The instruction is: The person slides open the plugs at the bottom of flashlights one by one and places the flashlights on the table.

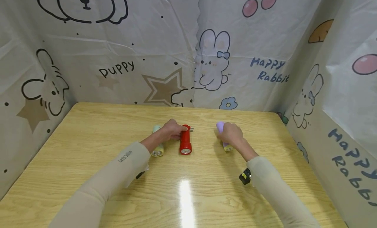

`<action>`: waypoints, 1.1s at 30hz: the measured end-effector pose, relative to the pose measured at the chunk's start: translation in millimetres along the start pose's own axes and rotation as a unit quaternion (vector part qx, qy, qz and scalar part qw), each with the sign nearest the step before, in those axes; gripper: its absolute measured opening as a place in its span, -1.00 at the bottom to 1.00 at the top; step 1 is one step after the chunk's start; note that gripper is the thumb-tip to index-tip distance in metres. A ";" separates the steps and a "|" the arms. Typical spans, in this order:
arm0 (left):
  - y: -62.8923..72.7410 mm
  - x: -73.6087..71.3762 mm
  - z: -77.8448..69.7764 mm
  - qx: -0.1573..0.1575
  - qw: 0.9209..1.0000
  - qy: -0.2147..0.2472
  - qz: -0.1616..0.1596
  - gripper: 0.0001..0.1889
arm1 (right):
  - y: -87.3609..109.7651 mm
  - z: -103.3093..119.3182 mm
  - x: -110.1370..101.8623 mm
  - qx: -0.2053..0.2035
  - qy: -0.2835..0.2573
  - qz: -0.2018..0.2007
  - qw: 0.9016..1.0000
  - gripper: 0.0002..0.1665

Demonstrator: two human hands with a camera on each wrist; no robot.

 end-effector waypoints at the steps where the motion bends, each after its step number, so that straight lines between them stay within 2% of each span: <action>1: -0.1 -0.2 -0.1 0.000 1.000 0.002 0.001 -0.70 | 0.0 0.5 -0.1 -0.002 0.001 -0.003 1.000 -0.57; 7: 0.1 -0.4 -1.2 -0.002 1.000 0.002 0.004 -0.69 | 0.7 2.0 -0.1 -0.005 0.005 -0.022 1.000 -0.51; 16: -2.9 -2.2 0.4 -0.005 1.000 -0.010 -0.009 -0.61 | 4.1 2.1 0.3 -0.007 -0.013 -0.043 0.999 -0.49; 22: -1.0 -6.7 -0.3 0.007 1.000 0.001 -0.006 -0.71 | 5.8 1.9 0.3 -0.012 -0.016 -0.054 0.998 -0.45; 26: 0.3 -10.1 -3.5 0.011 1.000 -0.003 -0.025 -0.75 | 6.1 2.0 -0.2 -0.021 -0.015 -0.062 0.998 -0.42; 29: 1.0 -12.2 -7.7 0.024 0.999 0.001 -0.036 -0.71 | 5.6 2.1 -1.4 -0.032 -0.017 -0.074 0.997 -0.41; 33: 2.1 -13.9 -13.2 0.060 0.998 0.010 -0.030 -0.51 | 4.1 1.7 -3.1 -0.048 -0.016 -0.087 0.995 -0.42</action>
Point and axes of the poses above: each hand's wrist, its own y-axis away from the middle knuckle, its own x-axis out of the palm, z = x × y, the point moved 1 cm from there along -y, towards the middle knuckle, and after that the axes turned 9 degrees about -x, right-handed, at the moved point
